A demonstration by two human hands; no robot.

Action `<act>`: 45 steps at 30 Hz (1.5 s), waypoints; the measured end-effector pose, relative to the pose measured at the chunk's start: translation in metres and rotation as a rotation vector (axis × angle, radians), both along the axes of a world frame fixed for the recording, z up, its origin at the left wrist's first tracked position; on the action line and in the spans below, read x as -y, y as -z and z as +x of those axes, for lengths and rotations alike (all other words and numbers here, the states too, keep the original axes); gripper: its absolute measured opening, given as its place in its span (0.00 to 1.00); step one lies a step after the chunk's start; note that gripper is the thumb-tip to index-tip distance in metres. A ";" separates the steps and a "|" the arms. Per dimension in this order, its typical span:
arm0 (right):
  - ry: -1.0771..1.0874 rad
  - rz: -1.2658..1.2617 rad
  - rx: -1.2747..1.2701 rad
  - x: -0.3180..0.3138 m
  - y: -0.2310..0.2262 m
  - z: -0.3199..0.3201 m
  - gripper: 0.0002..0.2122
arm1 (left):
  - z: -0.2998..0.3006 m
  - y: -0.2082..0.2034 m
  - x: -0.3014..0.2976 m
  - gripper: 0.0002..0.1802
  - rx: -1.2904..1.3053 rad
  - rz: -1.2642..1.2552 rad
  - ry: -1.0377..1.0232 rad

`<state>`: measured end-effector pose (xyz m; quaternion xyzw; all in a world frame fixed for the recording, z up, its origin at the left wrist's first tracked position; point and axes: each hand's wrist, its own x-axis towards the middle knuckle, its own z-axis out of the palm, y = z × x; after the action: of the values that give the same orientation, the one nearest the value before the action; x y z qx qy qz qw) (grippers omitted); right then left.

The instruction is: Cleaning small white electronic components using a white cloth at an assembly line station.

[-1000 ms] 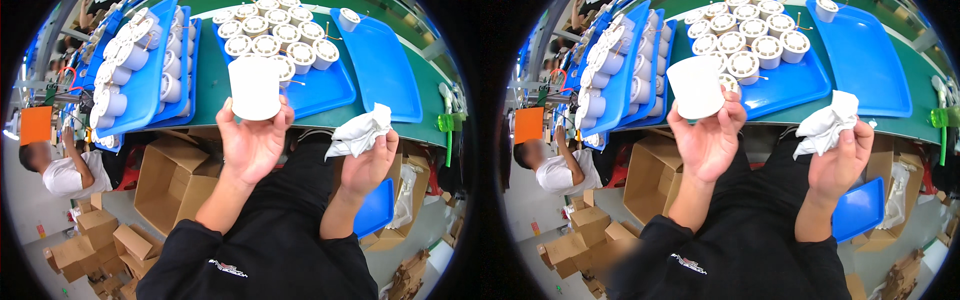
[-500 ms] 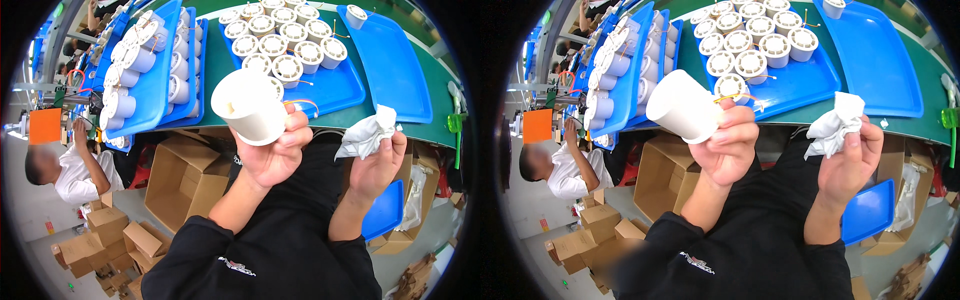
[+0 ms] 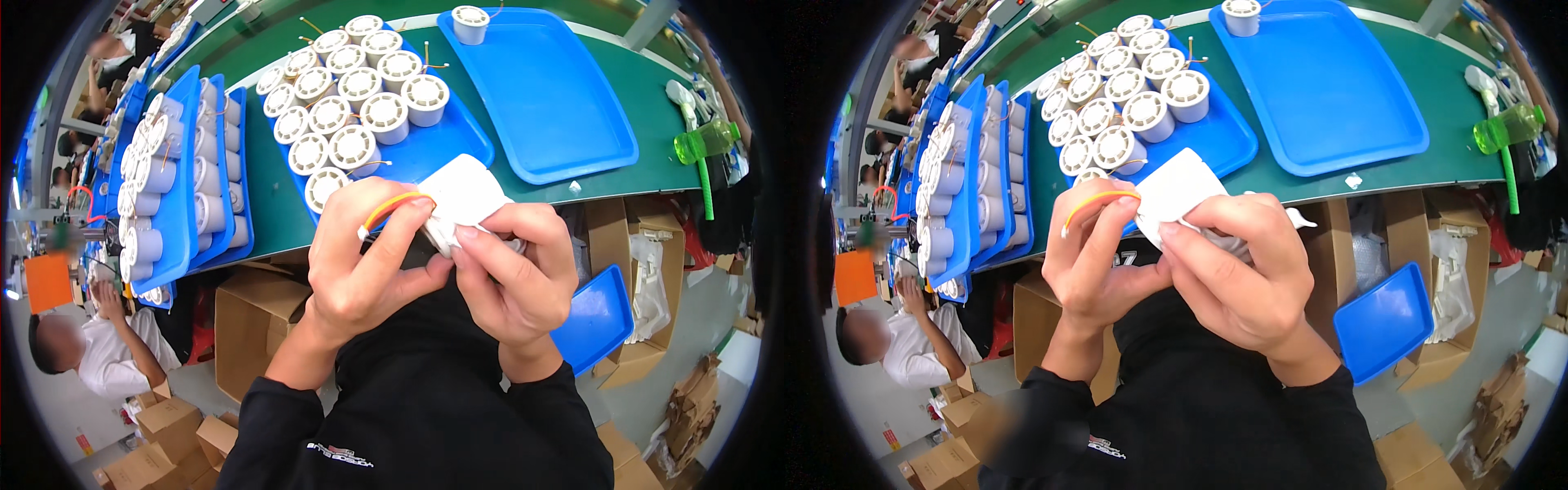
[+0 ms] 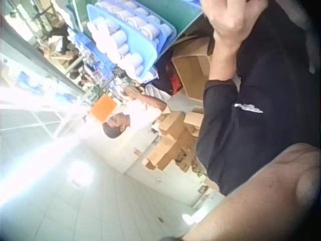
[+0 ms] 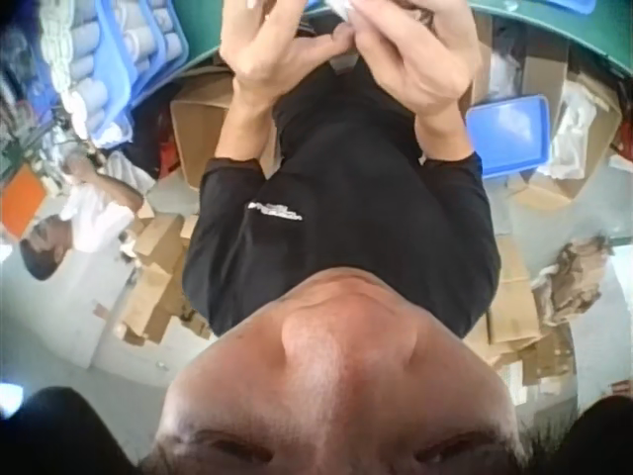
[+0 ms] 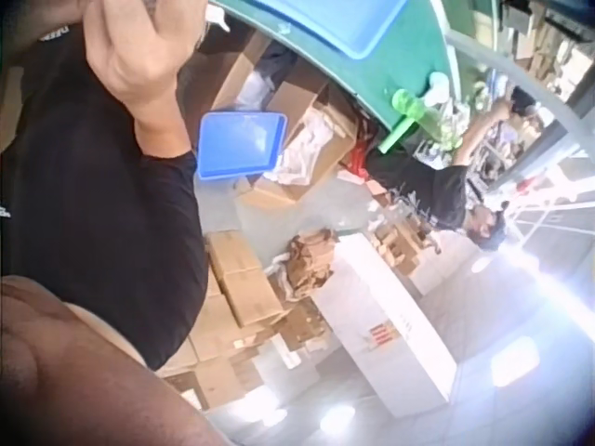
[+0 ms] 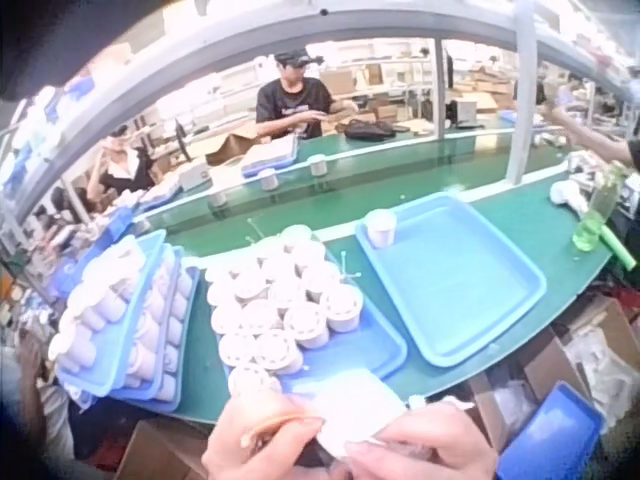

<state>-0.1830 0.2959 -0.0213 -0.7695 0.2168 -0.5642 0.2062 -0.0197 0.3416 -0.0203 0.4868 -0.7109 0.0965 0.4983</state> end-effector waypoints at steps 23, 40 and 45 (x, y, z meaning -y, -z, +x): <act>-0.118 0.704 0.097 0.003 0.047 -0.090 0.08 | -0.046 -0.025 0.362 0.24 0.856 0.742 0.128; -0.337 1.016 0.265 -0.018 0.089 -0.051 0.05 | 0.034 -0.097 0.180 0.23 0.903 0.409 -0.039; -0.540 1.023 0.144 -0.040 0.091 -0.030 0.05 | 0.167 -0.157 -0.014 0.22 0.646 0.791 -0.589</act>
<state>-0.2133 0.3361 -0.1122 -0.5599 0.2433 -0.3659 0.7024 0.1477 0.3560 0.1367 0.7584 -0.6437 0.1017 -0.0108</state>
